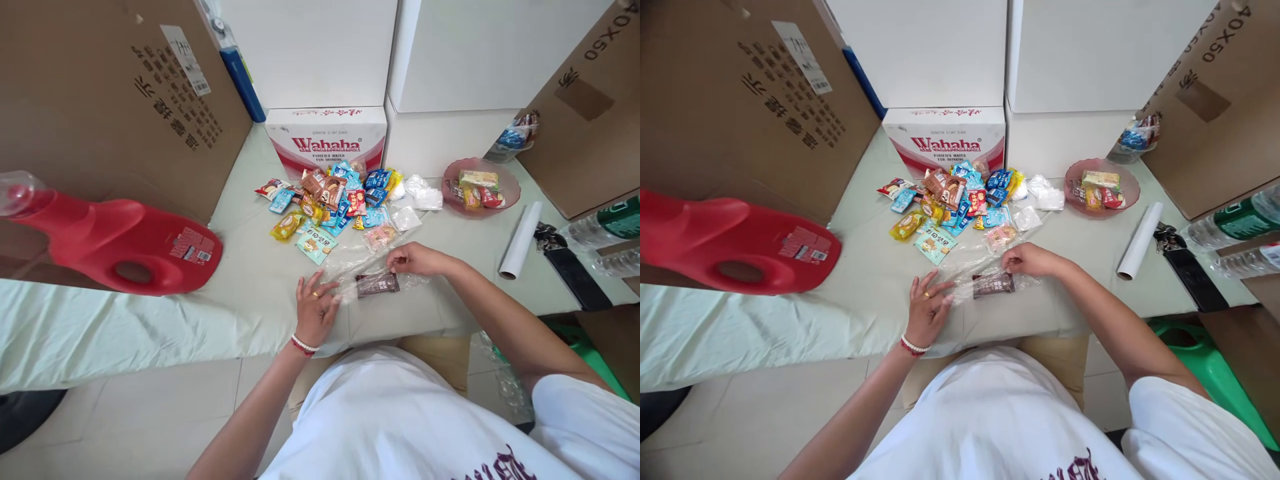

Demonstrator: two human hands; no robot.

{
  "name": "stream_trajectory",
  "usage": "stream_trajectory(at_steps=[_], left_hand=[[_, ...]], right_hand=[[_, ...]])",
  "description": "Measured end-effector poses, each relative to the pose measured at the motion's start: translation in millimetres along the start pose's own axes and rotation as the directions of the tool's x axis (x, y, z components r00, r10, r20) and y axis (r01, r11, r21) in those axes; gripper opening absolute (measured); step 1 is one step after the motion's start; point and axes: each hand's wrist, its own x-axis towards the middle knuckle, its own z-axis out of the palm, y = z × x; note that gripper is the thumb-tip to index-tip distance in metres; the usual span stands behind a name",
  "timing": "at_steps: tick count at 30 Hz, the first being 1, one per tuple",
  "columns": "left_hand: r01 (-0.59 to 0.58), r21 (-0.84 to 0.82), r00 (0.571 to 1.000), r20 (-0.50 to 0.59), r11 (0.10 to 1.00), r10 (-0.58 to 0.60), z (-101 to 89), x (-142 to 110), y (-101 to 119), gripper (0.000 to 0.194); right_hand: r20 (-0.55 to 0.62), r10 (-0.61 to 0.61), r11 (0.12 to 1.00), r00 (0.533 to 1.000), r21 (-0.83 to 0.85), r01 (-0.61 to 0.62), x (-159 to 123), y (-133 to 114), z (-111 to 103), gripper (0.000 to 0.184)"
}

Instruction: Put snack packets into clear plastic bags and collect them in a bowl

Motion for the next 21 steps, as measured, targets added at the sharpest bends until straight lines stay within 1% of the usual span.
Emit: stream_trajectory(at_steps=[2, 3, 5, 6, 8, 9, 10, 11, 12, 13, 14, 15, 16, 17, 18, 19, 20, 21], left_hand=[[0.159, -0.046, 0.983, -0.086, 0.986, -0.163, 5.9, 7.3, 0.4, 0.036], [0.225, -0.063, 0.965, -0.122, 0.972, -0.231, 8.6, 11.1, -0.2, 0.033], [0.318, -0.067, 0.925, -0.197, 0.946, -0.325, 12.4, 18.1, -1.7, 0.025], [0.348, -0.054, 0.905, -0.24, 0.936, -0.351, 13.3, 20.9, -2.1, 0.024], [0.376, -0.009, 0.874, -0.329, 0.927, -0.358, 12.6, 24.3, -1.8, 0.033], [0.377, 0.016, 0.863, -0.368, 0.926, -0.345, 11.1, 24.6, -0.8, 0.036], [0.371, 0.039, 0.855, -0.403, 0.928, -0.325, 9.1, 23.8, 0.7, 0.036], [0.36, 0.062, 0.852, -0.429, 0.931, -0.301, 6.8, 22.1, 2.8, 0.036], [0.34, 0.084, 0.856, -0.441, 0.937, -0.271, 4.4, 19.7, 5.6, 0.036], [0.307, 0.108, 0.87, -0.435, 0.946, -0.232, 2.3, 17.0, 9.2, 0.037], [0.253, 0.132, 0.896, -0.405, 0.959, -0.18, 0.6, 14.7, 13.7, 0.039], [0.174, 0.153, 0.931, -0.347, 0.973, -0.112, -0.6, 13.3, 19.0, 0.042], [0.074, 0.166, 0.965, -0.261, 0.983, -0.028, -1.0, 13.4, 25.1, 0.046], [-0.038, 0.165, 0.985, -0.158, 0.986, 0.064, -0.5, 15.1, 31.6, 0.05], [-0.142, 0.152, 0.987, -0.051, 0.978, 0.151, 0.7, 18.6, 38.0, 0.055], [-0.225, 0.133, 0.974, 0.046, 0.965, 0.221, 2.6, 23.3, 44.0, 0.058], [-0.281, 0.116, 0.955, 0.127, 0.953, 0.267, 5.1, 28.8, 49.0, 0.06], [-0.31, 0.107, 0.94, 0.186, 0.945, 0.287, 7.9, 34.2, 52.7, 0.06]], right_hand=[[-0.016, 0.067, 0.998, 0.998, 0.001, -0.067, -3.1, 10.5, -8.3, 0.029], [-0.055, 0.106, 0.993, 0.993, -0.037, -0.108, -5.0, 14.0, -12.6, 0.028], [-0.185, 0.164, 0.961, 0.969, -0.191, -0.199, -7.5, 15.5, -20.0, 0.025], [-0.262, 0.172, 0.928, 0.95, -0.28, -0.245, -7.2, 13.5, -22.8, 0.025], [-0.384, 0.131, 0.86, 0.914, -0.415, -0.298, -2.3, 4.9, -25.9, 0.024], [-0.42, 0.087, 0.839, 0.903, -0.458, -0.294, 2.7, -0.7, -26.1, 0.025], [-0.432, 0.032, 0.828, 0.902, -0.494, -0.266, 9.4, -6.4, -25.3, 0.026], [-0.417, -0.023, 0.82, 0.908, -0.527, -0.222, 17.7, -11.6, -23.8, 0.028], [-0.386, -0.069, 0.811, 0.92, -0.559, -0.173, 27.2, -16.0, -21.6, 0.031], [-0.349, -0.097, 0.799, 0.932, -0.586, -0.137, 37.6, -19.4, -18.8, 0.037], [-0.318, -0.101, 0.784, 0.943, -0.609, -0.121, 48.4, -21.9, -15.8, 0.043], [-0.297, -0.082, 0.769, 0.951, -0.626, -0.129, 59.0, -23.6, -12.8, 0.05], [-0.287, -0.046, 0.755, 0.957, -0.637, -0.155, 68.7, -24.8, -10.2, 0.053], [-0.281, -0.003, 0.745, 0.96, -0.641, -0.185, 77.1, -25.9, -8.4, 0.05], [-0.27, 0.035, 0.739, 0.962, -0.641, -0.206, 83.5, -27.3, -7.6, 0.043], [-0.251, 0.064, 0.74, 0.966, -0.638, -0.215, 87.4, -29.0, -8.1, 0.034], [-0.228, 0.084, 0.745, 0.97, -0.632, -0.213, 88.6, -31.4, -9.6, 0.025], [-0.206, 0.09, 0.754, 0.974, -0.625, -0.202, 86.7, -34.2, -11.9, 0.021]])
